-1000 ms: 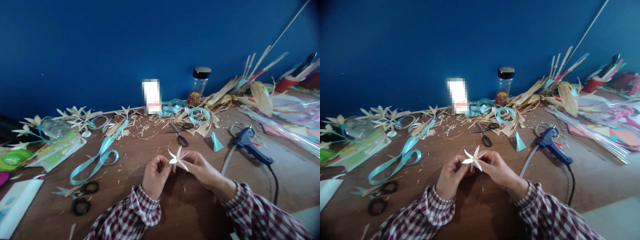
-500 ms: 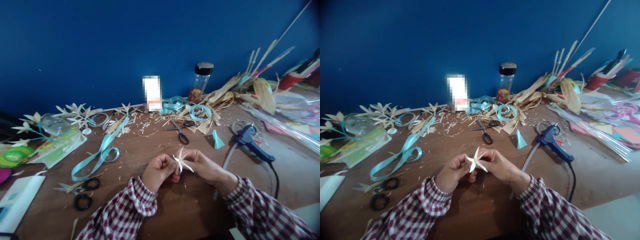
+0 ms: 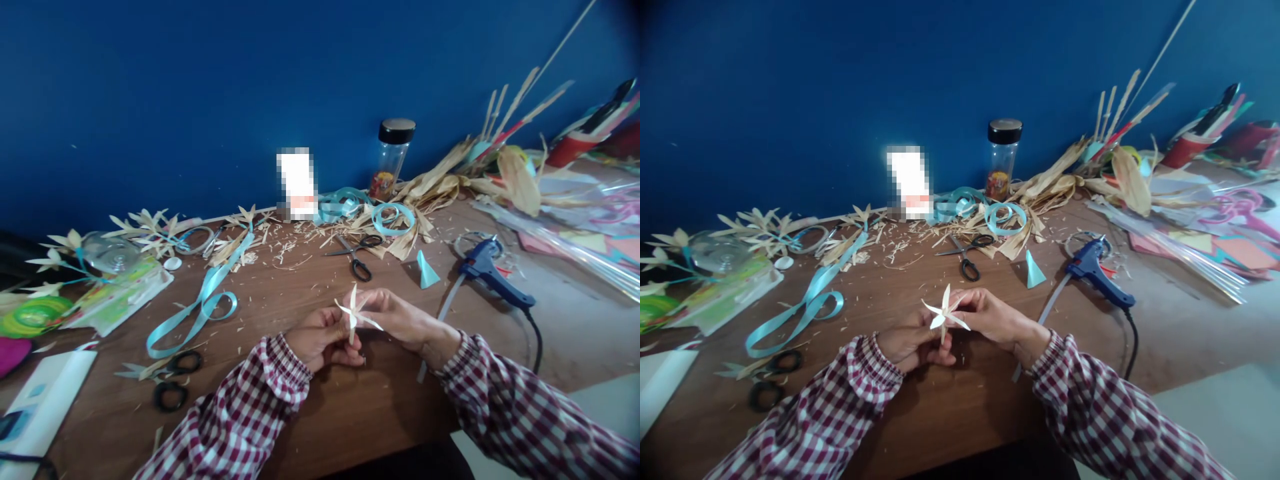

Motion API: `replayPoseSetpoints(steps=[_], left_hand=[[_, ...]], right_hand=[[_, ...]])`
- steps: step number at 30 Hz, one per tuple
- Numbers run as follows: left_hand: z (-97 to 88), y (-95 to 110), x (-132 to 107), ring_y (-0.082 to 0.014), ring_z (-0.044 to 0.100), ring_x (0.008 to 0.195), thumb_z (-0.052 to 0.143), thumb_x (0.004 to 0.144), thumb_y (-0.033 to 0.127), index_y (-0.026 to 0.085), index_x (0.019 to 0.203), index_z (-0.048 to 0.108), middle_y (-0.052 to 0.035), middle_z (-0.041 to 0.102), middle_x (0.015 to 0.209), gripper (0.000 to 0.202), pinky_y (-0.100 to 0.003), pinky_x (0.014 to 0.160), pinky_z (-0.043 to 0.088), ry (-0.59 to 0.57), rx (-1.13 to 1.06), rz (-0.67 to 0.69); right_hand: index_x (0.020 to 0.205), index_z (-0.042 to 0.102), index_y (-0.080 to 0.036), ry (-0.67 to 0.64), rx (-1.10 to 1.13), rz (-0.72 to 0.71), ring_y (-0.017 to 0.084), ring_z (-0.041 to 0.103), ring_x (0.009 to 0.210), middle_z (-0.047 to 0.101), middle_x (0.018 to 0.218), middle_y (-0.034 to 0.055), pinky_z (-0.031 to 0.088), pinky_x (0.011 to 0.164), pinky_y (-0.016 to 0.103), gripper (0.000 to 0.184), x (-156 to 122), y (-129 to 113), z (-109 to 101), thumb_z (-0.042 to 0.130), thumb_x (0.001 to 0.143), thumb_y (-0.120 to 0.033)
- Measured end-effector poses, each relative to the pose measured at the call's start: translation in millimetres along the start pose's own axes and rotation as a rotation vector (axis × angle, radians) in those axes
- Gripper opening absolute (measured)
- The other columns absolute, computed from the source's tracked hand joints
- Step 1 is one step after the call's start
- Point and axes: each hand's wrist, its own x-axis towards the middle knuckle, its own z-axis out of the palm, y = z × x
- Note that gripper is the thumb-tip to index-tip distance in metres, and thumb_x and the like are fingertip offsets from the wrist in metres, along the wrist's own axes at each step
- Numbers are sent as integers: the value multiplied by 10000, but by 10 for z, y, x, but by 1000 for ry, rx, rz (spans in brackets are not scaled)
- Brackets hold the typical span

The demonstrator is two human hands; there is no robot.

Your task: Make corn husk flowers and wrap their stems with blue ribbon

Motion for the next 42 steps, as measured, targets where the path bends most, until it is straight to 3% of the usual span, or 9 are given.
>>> replayPoseSetpoints(steps=[9,13,16,19,23,25,28,35,42], left_hand=[[-8,56,-13,-103,619,528,762,619,368,115,814,607,-37,654,634,355,-258,569,554,33,185,-29],[-43,94,-41,-122,628,671,745,633,307,149,878,566,-35,649,804,342,-247,578,539,233,384,206],[-66,96,-93,-119,617,678,735,629,269,164,928,561,-47,642,908,362,-256,607,530,474,580,467],[-20,68,-147,-122,609,633,651,724,311,161,875,601,-29,651,788,219,-241,589,517,647,682,661],[98,21,-165,-133,606,569,665,713,329,150,777,657,-23,667,644,190,-242,568,506,517,670,594],[124,5,-150,-133,603,566,716,656,310,147,731,672,-32,682,642,184,-241,572,497,544,669,565],[107,-13,-117,-134,606,574,729,632,299,149,704,684,-40,692,648,172,-244,583,494,576,625,535],[45,-24,-77,-107,551,525,683,681,299,161,762,705,-10,639,596,161,-227,544,464,444,576,423],[73,-4,-105,-97,520,540,624,737,269,155,719,682,-1,617,595,129,-204,543,423,444,739,500]], right_hand=[[700,666,-138,-38,-19,4,123,549,612,618,656,14,440,646,272,264,-12,-46,28,631,774,-389],[752,675,-134,77,69,14,119,542,655,632,718,19,426,653,250,267,-14,25,31,677,729,-400],[753,682,-144,185,125,4,100,523,637,624,690,-1,406,640,226,242,-5,61,28,702,711,-381],[743,681,-152,248,130,3,78,480,574,600,649,-21,372,573,204,222,8,72,29,713,703,-368],[740,674,-159,304,82,-1,69,454,537,590,623,-31,343,528,200,229,23,84,34,722,690,-378],[736,671,-158,322,56,-9,65,445,519,587,604,-37,332,514,199,226,29,90,43,722,690,-374],[738,675,-145,311,27,-29,91,510,571,622,632,-11,385,582,225,230,37,96,62,699,715,-373],[741,674,-138,259,12,-43,157,595,675,659,666,26,443,695,301,278,49,112,67,682,715,-415],[725,635,-141,302,30,-55,106,552,648,612,650,-14,422,670,236,252,54,94,92,716,692,-378]])
